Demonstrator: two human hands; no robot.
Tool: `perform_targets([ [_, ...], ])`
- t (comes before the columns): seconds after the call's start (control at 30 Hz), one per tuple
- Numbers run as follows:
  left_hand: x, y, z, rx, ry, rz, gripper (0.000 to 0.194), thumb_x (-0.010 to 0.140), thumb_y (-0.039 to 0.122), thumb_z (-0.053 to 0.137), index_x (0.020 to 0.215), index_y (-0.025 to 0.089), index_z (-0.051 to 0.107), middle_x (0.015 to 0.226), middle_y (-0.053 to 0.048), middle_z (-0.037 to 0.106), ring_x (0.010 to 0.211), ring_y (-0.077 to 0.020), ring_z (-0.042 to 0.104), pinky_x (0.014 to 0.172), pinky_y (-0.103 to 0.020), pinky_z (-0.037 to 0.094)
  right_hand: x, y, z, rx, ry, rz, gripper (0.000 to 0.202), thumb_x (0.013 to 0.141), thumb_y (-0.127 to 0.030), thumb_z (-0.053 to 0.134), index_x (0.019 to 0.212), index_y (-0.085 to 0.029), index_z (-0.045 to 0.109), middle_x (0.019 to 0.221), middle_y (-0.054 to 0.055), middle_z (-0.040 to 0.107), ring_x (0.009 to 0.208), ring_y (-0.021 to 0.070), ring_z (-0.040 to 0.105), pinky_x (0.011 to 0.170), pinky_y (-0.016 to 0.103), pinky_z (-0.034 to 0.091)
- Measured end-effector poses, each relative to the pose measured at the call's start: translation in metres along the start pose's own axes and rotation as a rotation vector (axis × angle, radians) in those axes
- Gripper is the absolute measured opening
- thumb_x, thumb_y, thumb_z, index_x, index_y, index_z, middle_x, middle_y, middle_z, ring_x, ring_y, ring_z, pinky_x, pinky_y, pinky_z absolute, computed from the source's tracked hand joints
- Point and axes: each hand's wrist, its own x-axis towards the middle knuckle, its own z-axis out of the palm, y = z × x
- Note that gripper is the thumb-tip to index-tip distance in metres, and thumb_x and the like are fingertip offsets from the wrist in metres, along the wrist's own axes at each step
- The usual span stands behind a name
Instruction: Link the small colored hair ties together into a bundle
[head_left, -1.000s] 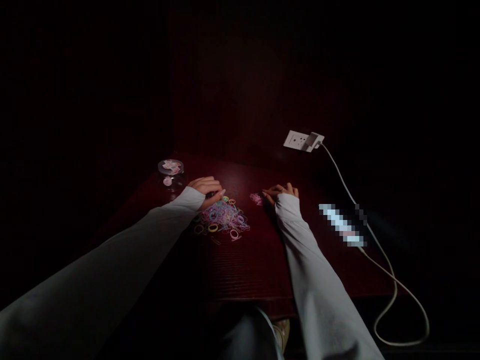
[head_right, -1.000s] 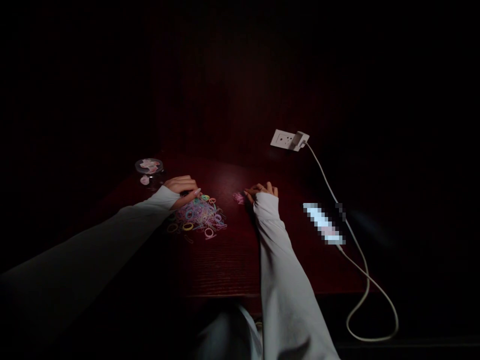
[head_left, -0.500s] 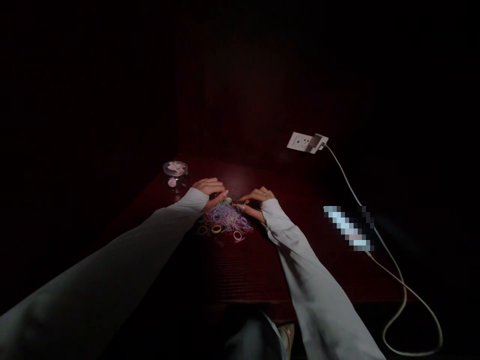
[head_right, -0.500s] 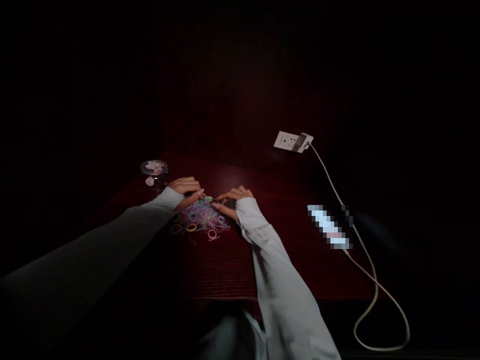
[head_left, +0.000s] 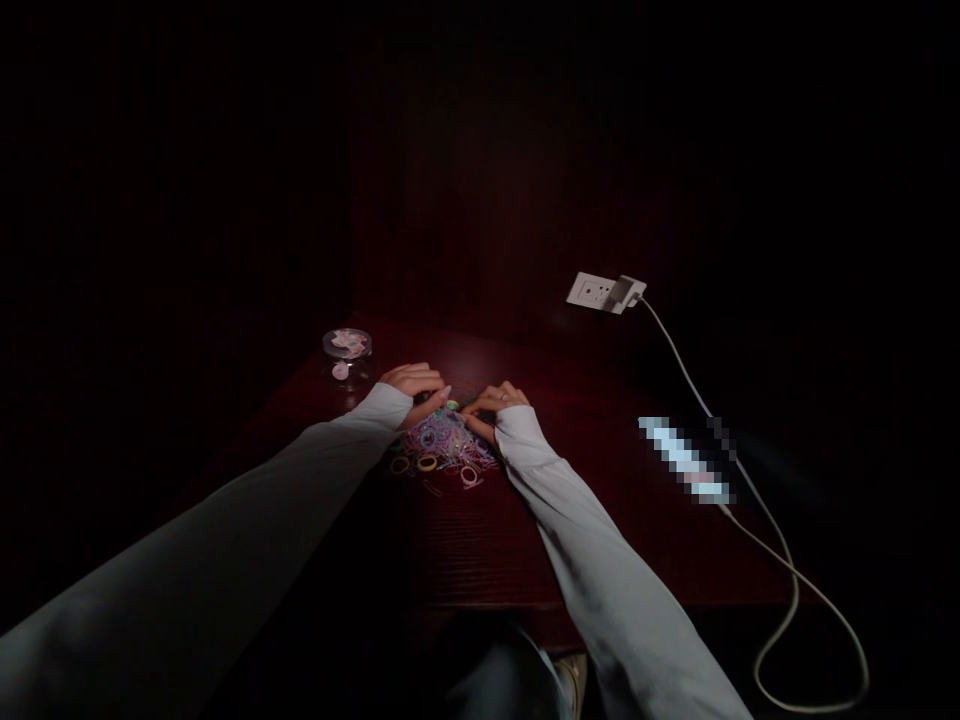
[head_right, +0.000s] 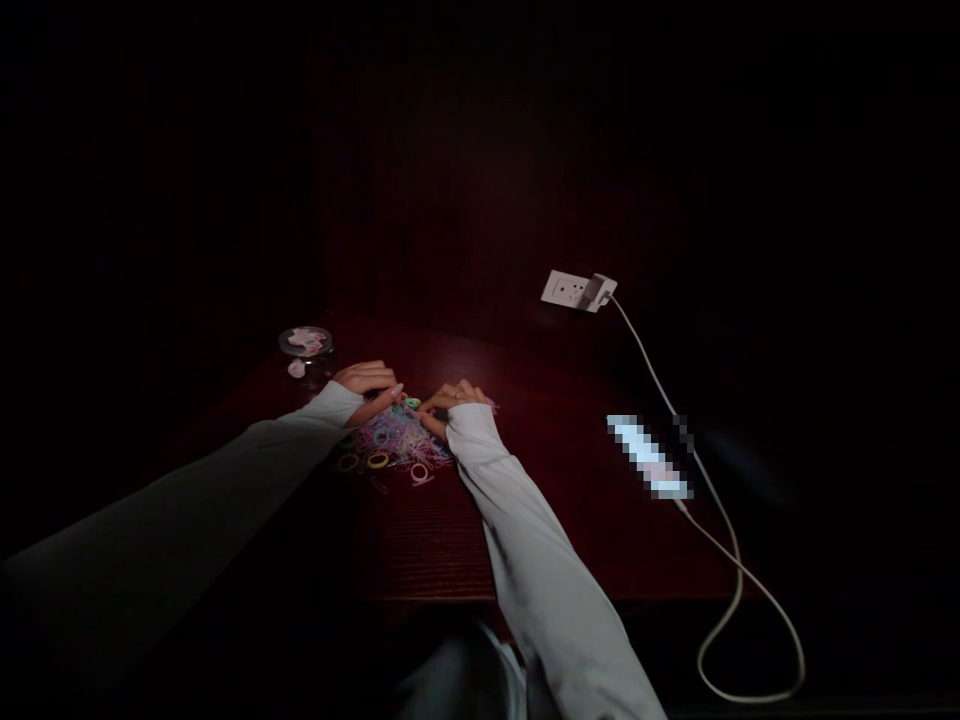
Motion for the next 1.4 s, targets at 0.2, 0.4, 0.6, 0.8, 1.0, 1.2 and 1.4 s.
perform_targets([
  [0.2,0.001,0.005,-0.005,-0.023,-0.036,-0.039,0.031,0.1,0.034,0.045,0.088,0.02,0.07,0.083,-0.004,0.071,0.075,-0.0169,0.058,0.076,-0.03,0.044,0.003,0.002,0.006,0.062,0.066,0.007,0.031,0.098,-0.052,0.064,0.09,-0.026,0.081,0.083,0.004,0.073,0.088,0.0215,0.055,0.087,0.035,0.036],
  [0.4,0.003,0.014,-0.012,0.035,-0.173,-0.165,0.03,0.102,0.035,0.045,0.111,0.025,0.071,0.112,-0.004,0.074,0.101,-0.0215,0.06,0.089,-0.035,0.042,0.009,-0.005,0.01,0.219,0.109,0.017,0.039,0.102,-0.054,0.054,0.091,-0.024,0.076,0.088,0.005,0.074,0.085,0.0206,0.059,0.081,0.032,0.044],
  [0.6,0.002,0.006,-0.005,0.094,-0.227,-0.191,0.033,0.103,0.04,0.044,0.098,0.024,0.073,0.097,-0.004,0.074,0.095,-0.021,0.058,0.086,-0.033,0.038,0.011,-0.015,0.009,0.257,0.081,0.027,0.042,0.103,-0.056,0.05,0.096,-0.026,0.079,0.093,0.004,0.077,0.09,0.0213,0.06,0.088,0.033,0.045],
  [0.8,0.001,0.004,-0.006,0.062,-0.145,-0.207,0.04,0.104,0.04,0.039,0.089,0.023,0.072,0.091,-0.003,0.074,0.089,-0.0197,0.056,0.084,-0.033,0.036,0.001,-0.006,-0.004,0.129,0.076,0.058,0.041,0.106,-0.045,0.049,0.087,-0.025,0.08,0.087,0.003,0.077,0.09,0.02,0.058,0.094,0.035,0.039],
  [1.0,0.008,0.004,-0.01,-0.28,0.118,-0.352,0.054,0.098,0.06,0.044,0.059,0.021,0.049,0.06,-0.001,0.049,0.065,-0.0161,0.045,0.066,-0.031,0.036,-0.009,-0.011,-0.029,0.27,-0.048,0.006,0.03,0.091,-0.048,0.071,0.078,-0.021,0.075,0.069,-0.001,0.062,0.073,0.0156,0.051,0.08,0.032,0.04],
  [1.2,0.017,-0.006,-0.013,-0.825,0.211,-0.642,0.066,0.086,0.074,0.053,0.055,0.024,0.022,0.051,0.006,0.021,0.045,-0.0085,0.02,0.044,-0.026,0.019,-0.017,-0.011,-0.047,0.554,-0.371,0.048,0.031,0.085,-0.046,0.074,0.103,-0.02,0.078,0.061,-0.009,0.041,0.056,0.0091,0.033,0.056,0.025,0.027],
  [1.4,0.015,-0.008,-0.012,-0.825,0.349,-0.647,0.055,0.087,0.06,0.056,0.055,0.023,0.03,0.051,0.005,0.025,0.045,-0.0081,0.023,0.045,-0.026,0.02,-0.012,-0.016,-0.029,0.462,-0.208,0.081,0.025,0.087,-0.039,0.072,0.098,-0.018,0.08,0.059,-0.009,0.03,0.055,0.0092,0.028,0.058,0.026,0.026],
])
